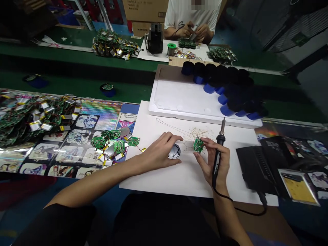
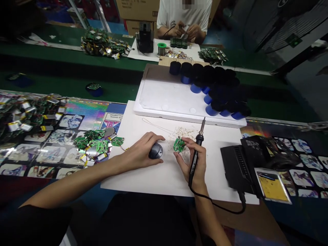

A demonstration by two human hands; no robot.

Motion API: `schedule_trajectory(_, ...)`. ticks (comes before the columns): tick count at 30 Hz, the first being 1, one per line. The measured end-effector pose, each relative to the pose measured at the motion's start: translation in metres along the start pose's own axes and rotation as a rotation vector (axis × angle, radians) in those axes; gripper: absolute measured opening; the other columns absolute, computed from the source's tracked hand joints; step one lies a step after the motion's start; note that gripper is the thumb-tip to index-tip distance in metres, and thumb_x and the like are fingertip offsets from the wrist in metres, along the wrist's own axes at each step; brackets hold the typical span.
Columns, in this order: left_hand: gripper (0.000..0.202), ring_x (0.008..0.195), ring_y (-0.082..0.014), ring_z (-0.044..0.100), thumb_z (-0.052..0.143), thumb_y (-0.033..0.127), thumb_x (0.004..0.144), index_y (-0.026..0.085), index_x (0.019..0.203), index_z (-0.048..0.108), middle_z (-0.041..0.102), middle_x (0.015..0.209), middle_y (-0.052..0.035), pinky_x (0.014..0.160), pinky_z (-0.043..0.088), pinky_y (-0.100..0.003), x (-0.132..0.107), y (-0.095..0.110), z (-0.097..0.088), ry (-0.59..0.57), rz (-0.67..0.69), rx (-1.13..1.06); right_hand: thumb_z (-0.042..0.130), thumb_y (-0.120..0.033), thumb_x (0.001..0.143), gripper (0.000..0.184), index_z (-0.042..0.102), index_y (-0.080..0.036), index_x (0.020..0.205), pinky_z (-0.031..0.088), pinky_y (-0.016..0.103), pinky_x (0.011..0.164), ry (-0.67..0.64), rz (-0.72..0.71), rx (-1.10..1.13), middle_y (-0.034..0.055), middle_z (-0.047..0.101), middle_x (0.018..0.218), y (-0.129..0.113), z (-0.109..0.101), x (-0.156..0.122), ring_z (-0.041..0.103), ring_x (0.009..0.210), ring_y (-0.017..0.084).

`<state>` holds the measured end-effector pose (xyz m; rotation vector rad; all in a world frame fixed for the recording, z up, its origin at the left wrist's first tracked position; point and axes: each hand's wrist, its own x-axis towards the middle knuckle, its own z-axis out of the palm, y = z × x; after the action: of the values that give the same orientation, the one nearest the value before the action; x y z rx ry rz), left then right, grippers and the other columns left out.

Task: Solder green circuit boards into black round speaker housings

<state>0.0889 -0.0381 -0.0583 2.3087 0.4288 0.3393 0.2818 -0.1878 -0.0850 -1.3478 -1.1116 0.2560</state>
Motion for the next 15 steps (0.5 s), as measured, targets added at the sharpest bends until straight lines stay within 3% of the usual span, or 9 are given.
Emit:
schedule_trajectory(2,0.066,0.135,-0.0313,0.060,0.079,0.021,0.092,0.024,0.149,0.046,0.061,0.141,-0.0131,0.117,0.053,-0.049,-0.002,-0.002,-0.003,-0.034,0.081,-0.107,0.083,-0.015,0.088,0.044,0.055,-0.029,0.119,0.059,0.049,0.113,-0.010,-0.017,0.029,0.0077,0.072,0.127,0.001,0.001,-0.001,0.071,0.128,0.023)
schedule_trajectory(4,0.063,0.144,-0.0280,0.056,0.070,0.015,0.097,0.026,0.153,0.043,0.058,0.149,-0.0133,0.122,0.050,-0.046,-0.004,-0.005,-0.007,-0.060,0.142,-0.200,0.081,-0.014,0.089,0.043,0.054,-0.029,0.119,0.057,0.051,0.115,-0.034,-0.020,0.049,0.0080,0.072,0.130,0.001,0.002,-0.002,0.070,0.129,0.023)
schedule_trajectory(9,0.034,0.147,-0.0292,0.055,0.073,0.032,0.102,0.025,0.135,0.065,0.053,0.156,-0.0154,0.119,0.053,-0.045,-0.001,-0.009,0.003,0.051,0.166,-0.201,0.081,-0.012,0.088,0.046,0.054,-0.030,0.120,0.055,0.054,0.116,-0.080,0.000,0.015,0.0089,0.071,0.133,0.003,0.002,-0.004,0.069,0.130,0.024)
schedule_trajectory(12,0.015,0.137,-0.0271,0.059,0.067,0.029,0.106,0.023,0.118,0.074,0.062,0.147,-0.0137,0.114,0.054,-0.044,0.005,-0.010,0.011,0.159,0.264,-0.112,0.082,-0.011,0.086,0.048,0.054,-0.029,0.121,0.056,0.052,0.115,-0.063,-0.018,-0.010,0.0087,0.071,0.133,0.006,0.000,-0.004,0.070,0.129,0.024)
schedule_trajectory(15,0.012,0.114,-0.0231,0.065,0.064,0.025,0.107,0.020,0.108,0.074,0.074,0.120,-0.0110,0.102,0.055,-0.040,0.010,-0.010,0.012,0.172,0.324,-0.104,0.082,-0.010,0.086,0.050,0.054,-0.029,0.123,0.056,0.050,0.115,-0.072,-0.044,-0.039,0.0087,0.071,0.133,0.006,-0.001,-0.004,0.070,0.129,0.023)
